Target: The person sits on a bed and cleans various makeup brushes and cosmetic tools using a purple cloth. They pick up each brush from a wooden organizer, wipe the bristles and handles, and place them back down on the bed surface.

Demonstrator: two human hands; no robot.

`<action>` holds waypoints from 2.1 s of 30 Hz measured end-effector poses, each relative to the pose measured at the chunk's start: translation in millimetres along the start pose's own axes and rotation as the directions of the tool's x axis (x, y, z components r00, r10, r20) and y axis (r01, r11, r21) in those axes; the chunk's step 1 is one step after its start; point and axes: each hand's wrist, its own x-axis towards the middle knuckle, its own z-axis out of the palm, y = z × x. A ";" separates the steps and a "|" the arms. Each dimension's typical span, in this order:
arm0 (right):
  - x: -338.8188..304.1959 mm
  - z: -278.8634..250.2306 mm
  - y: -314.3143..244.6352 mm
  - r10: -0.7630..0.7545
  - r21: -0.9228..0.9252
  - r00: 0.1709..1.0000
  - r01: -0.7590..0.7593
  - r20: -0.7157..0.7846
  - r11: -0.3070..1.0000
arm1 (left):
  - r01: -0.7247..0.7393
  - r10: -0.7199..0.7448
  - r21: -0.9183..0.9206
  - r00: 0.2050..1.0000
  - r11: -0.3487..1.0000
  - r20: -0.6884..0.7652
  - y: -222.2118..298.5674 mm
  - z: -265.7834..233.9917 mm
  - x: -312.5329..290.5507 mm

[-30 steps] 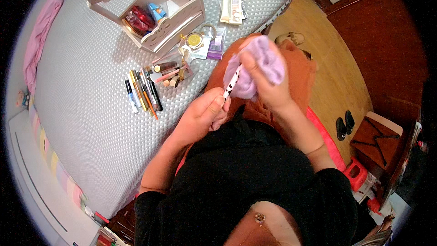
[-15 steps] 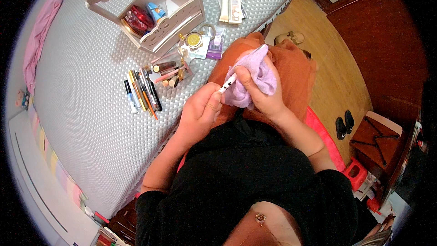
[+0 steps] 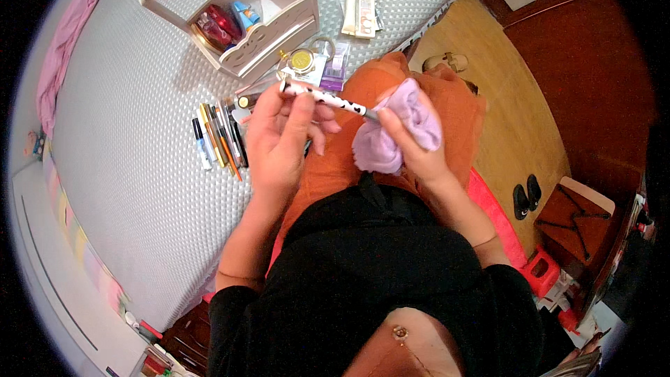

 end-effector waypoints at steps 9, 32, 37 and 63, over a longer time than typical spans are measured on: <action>3.1 9.5 -10.4 -0.022 0.078 0.998 0.017 0.053 0.997 | -0.030 0.009 0.144 0.989 0.989 0.147 -15.8 7.7 -3.6; 15.0 22.5 -6.5 -0.081 -0.103 0.996 0.085 0.049 0.991 | 0.019 0.437 0.818 0.838 0.574 -0.326 37.9 -140.2 -44.4; 4.6 36.4 -11.3 -0.005 -0.049 0.983 0.014 0.184 0.999 | 0.174 0.460 0.881 0.799 0.440 -0.388 -6.6 -212.4 -31.5; -1.1 25.6 2.6 0.071 -0.039 0.989 -0.067 0.132 0.997 | -0.146 0.401 0.966 0.889 -0.211 0.222 38.2 -64.3 21.7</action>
